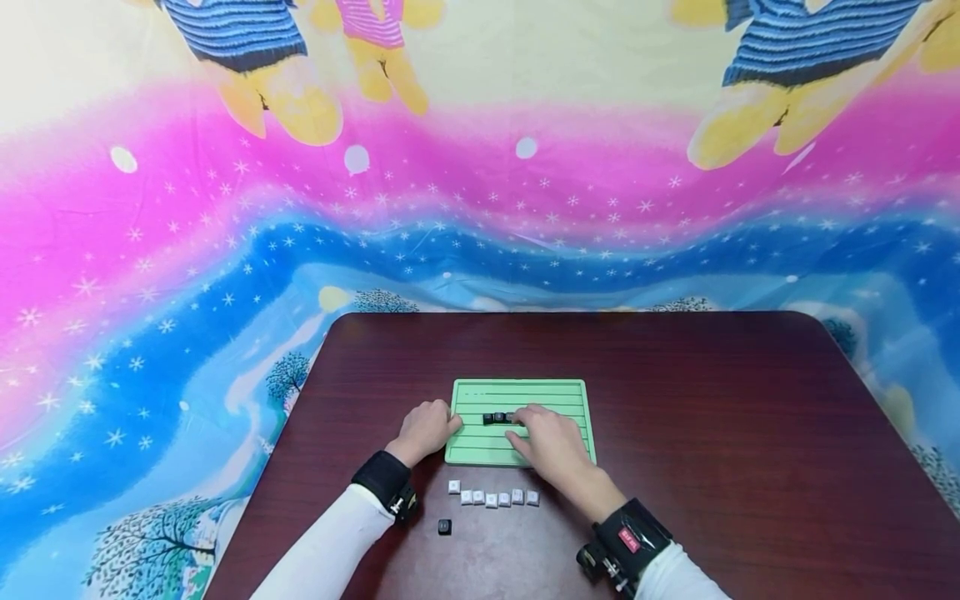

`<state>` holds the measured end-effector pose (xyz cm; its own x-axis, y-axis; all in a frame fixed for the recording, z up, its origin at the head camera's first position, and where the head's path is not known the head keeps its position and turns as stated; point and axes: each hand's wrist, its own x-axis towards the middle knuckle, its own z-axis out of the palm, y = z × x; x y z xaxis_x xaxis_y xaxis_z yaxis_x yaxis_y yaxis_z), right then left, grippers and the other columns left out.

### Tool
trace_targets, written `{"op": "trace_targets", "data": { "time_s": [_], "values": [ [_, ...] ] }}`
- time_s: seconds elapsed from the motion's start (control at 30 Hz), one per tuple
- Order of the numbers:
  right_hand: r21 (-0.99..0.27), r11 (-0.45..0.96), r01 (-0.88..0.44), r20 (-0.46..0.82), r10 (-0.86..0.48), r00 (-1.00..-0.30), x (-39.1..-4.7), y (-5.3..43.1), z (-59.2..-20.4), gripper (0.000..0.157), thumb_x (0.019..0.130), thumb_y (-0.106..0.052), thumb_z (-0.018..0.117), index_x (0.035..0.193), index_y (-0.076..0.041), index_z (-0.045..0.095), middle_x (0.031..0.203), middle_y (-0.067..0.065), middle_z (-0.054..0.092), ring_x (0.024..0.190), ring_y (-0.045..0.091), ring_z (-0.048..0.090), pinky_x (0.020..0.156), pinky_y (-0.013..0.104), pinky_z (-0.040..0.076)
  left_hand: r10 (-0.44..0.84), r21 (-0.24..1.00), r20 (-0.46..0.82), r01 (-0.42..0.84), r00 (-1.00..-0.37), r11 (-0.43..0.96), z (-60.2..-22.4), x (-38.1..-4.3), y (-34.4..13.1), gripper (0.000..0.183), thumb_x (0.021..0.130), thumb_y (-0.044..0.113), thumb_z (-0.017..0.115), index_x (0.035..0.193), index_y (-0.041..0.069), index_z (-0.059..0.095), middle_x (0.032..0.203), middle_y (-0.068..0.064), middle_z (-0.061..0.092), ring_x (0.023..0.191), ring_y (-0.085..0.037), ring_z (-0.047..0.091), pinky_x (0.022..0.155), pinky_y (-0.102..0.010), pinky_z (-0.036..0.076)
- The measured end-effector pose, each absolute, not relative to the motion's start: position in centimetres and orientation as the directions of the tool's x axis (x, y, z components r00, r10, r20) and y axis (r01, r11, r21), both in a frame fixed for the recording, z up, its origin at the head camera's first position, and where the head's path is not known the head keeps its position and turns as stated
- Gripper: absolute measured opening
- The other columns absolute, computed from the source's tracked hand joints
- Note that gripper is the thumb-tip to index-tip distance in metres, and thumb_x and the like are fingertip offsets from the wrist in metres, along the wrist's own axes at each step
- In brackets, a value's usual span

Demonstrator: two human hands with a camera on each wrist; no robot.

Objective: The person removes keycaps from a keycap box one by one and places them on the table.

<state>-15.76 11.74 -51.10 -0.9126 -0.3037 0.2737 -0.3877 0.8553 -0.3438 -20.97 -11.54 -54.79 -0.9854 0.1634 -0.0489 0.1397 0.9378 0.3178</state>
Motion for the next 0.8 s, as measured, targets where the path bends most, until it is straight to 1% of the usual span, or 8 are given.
{"op": "trace_targets", "data": {
  "time_s": [0.1, 0.23, 0.33, 0.47, 0.6, 0.8],
  "values": [
    [-0.355, 0.855, -0.379, 0.268, -0.295, -0.917, -15.9, 12.0, -51.2, 0.021, 0.086, -0.031, 0.078, 0.101, -0.016, 0.076, 0.098, -0.002, 0.075, 0.084, 0.014, 0.072, 0.063, 0.033, 0.054, 0.171, 0.324, -0.059, 0.143, -0.983, 0.935, -54.8, -21.0, -11.6, 0.041, 0.091, 0.028, 0.058, 0.058, 0.016, 0.038, 0.055, -0.001, 0.041, 0.049, -0.02, 0.044, 0.048, -0.035, 0.036],
    [-0.367, 0.857, -0.361, 0.243, -0.287, -0.927, -16.1, 12.3, -51.3, 0.021, 0.088, -0.031, 0.077, 0.104, -0.016, 0.076, 0.101, -0.002, 0.074, 0.084, 0.015, 0.071, 0.062, 0.032, 0.054, 0.175, 0.334, -0.071, 0.142, -0.982, 0.932, -54.8, -21.0, -11.6, 0.043, 0.092, 0.027, 0.058, 0.057, 0.016, 0.035, 0.054, 0.001, 0.034, 0.048, -0.019, 0.039, 0.047, -0.033, 0.033],
    [-0.371, 0.86, -0.351, 0.229, -0.282, -0.932, -16.3, 12.6, -51.2, 0.021, 0.088, -0.03, 0.076, 0.104, -0.016, 0.075, 0.102, -0.001, 0.074, 0.083, 0.015, 0.071, 0.059, 0.029, 0.051, 0.173, 0.341, -0.069, 0.139, -0.983, 0.93, -54.8, -21.0, -11.6, 0.044, 0.092, 0.027, 0.058, 0.057, 0.016, 0.034, 0.054, 0.002, 0.031, 0.048, -0.018, 0.036, 0.047, -0.032, 0.031],
    [-0.37, 0.864, -0.341, 0.229, -0.271, -0.935, -16.5, 13.0, -51.1, 0.02, 0.088, -0.029, 0.077, 0.103, -0.017, 0.075, 0.1, -0.001, 0.074, 0.08, 0.014, 0.069, 0.057, 0.029, 0.049, 0.17, 0.343, -0.069, 0.137, -0.983, 0.929, -54.8, -21.0, -11.6, 0.044, 0.093, 0.027, 0.058, 0.057, 0.016, 0.034, 0.055, 0.002, 0.031, 0.048, -0.018, 0.035, 0.047, -0.032, 0.03],
    [-0.366, 0.869, -0.333, 0.234, -0.26, -0.937, -16.7, 13.3, -51.2, 0.019, 0.087, -0.028, 0.078, 0.101, -0.016, 0.074, 0.098, -0.001, 0.073, 0.081, 0.015, 0.069, 0.059, 0.032, 0.051, 0.17, 0.341, -0.07, 0.136, -0.983, 0.93, -54.8, -21.1, -11.6, 0.043, 0.092, 0.027, 0.057, 0.057, 0.017, 0.034, 0.054, 0.002, 0.031, 0.048, -0.018, 0.036, 0.047, -0.032, 0.031],
    [-0.361, 0.874, -0.325, 0.237, -0.251, -0.939, -17.0, 13.8, -51.4, 0.024, 0.087, -0.028, 0.078, 0.105, -0.014, 0.075, 0.105, 0.003, 0.074, 0.088, 0.02, 0.072, 0.062, 0.036, 0.055, 0.179, 0.35, -0.061, 0.147, -0.982, 0.925, -54.8, -21.0, -11.7, 0.044, 0.092, 0.026, 0.056, 0.057, 0.016, 0.032, 0.055, 0.003, 0.027, 0.047, -0.017, 0.032, 0.046, -0.031, 0.029]
  ]
}}
